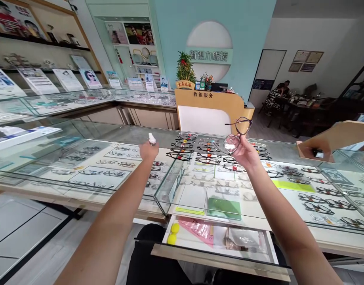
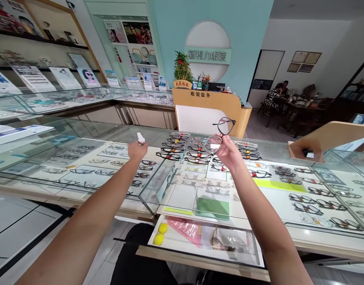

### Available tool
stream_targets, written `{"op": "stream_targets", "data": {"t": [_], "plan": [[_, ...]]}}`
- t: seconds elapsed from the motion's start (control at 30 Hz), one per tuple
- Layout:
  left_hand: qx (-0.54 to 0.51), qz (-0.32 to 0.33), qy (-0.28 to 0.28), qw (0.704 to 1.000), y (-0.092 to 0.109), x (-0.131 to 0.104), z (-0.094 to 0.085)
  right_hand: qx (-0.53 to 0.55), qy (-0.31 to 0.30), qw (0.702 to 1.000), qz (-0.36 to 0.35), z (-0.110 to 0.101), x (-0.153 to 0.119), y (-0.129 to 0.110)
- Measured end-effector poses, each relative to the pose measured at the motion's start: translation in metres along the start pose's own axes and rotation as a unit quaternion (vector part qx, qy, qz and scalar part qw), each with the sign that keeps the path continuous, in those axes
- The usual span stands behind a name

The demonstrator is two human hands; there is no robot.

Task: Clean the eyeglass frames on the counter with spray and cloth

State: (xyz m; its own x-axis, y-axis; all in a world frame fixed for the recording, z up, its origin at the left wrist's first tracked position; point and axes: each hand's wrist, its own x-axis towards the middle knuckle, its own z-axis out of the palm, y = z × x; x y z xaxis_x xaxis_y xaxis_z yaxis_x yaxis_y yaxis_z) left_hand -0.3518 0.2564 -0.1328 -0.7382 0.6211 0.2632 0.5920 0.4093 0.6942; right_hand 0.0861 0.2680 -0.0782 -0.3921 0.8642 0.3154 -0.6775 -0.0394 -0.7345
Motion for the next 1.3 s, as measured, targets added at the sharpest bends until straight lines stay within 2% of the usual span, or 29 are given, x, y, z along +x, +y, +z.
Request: {"op": "stream_targets", "data": {"t": [0.07, 0.13, 0.2, 0.3, 0.33, 0.37, 0.43, 0.47, 0.5, 0.6, 0.8, 0.9, 1.07, 1.13, 1.23, 1.3], "plan": [[-0.044, 0.009, 0.033, 0.998, 0.026, -0.005, 0.003, -0.033, 0.002, 0.999, -0.023, -0.004, 0.005, -0.002], [-0.126, 0.031, 0.015, 0.991, 0.058, -0.013, 0.012, -0.071, 0.007, 0.997, -0.04, -0.005, 0.01, -0.001], [-0.195, 0.06, -0.058, 0.977, 0.092, -0.029, 0.026, -0.096, 0.013, 0.994, -0.048, -0.006, 0.013, 0.003], [-0.279, 0.092, -0.186, 0.938, 0.134, -0.067, 0.05, -0.108, 0.024, 0.993, -0.041, -0.01, 0.016, 0.008], [-0.319, 0.101, -0.239, 0.911, 0.144, -0.082, 0.057, -0.112, 0.028, 0.993, -0.037, -0.013, 0.016, 0.009], [-0.406, 0.092, -0.309, 0.855, 0.151, -0.097, 0.062, -0.116, 0.032, 0.992, -0.033, -0.016, 0.016, 0.01], [-0.524, 0.063, -0.416, 0.741, 0.159, -0.122, 0.067, -0.125, 0.042, 0.991, -0.029, -0.023, 0.014, 0.01], [-0.55, 0.05, -0.447, 0.704, 0.16, -0.131, 0.067, -0.128, 0.045, 0.99, -0.028, -0.025, 0.014, 0.01], [-0.56, 0.041, -0.468, 0.682, 0.159, -0.137, 0.067, -0.132, 0.046, 0.99, -0.026, -0.027, 0.013, 0.01], [-0.551, 0.039, -0.508, 0.661, 0.151, -0.143, 0.062, -0.145, 0.042, 0.988, -0.017, -0.026, 0.012, 0.013], [-0.537, 0.037, -0.567, 0.623, 0.141, -0.137, 0.053, -0.169, 0.028, 0.985, 0.0, -0.017, 0.008, 0.021], [-0.511, 0.051, -0.591, 0.622, 0.143, -0.138, 0.05, -0.17, 0.028, 0.985, 0.006, -0.016, 0.007, 0.023], [-0.479, 0.074, -0.569, 0.664, 0.143, -0.137, 0.053, -0.186, 0.025, 0.982, 0.019, -0.014, 0.005, 0.027], [-0.469, 0.103, -0.531, 0.698, 0.141, -0.136, 0.054, -0.194, 0.02, 0.981, 0.024, -0.012, 0.003, 0.028], [-0.429, 0.178, -0.45, 0.763, 0.139, -0.135, 0.054, -0.208, -0.001, 0.977, 0.038, -0.006, -0.001, 0.029], [-0.397, 0.218, -0.418, 0.787, 0.138, -0.136, 0.052, -0.222, -0.016, 0.974, 0.044, -0.003, -0.003, 0.029]]}}
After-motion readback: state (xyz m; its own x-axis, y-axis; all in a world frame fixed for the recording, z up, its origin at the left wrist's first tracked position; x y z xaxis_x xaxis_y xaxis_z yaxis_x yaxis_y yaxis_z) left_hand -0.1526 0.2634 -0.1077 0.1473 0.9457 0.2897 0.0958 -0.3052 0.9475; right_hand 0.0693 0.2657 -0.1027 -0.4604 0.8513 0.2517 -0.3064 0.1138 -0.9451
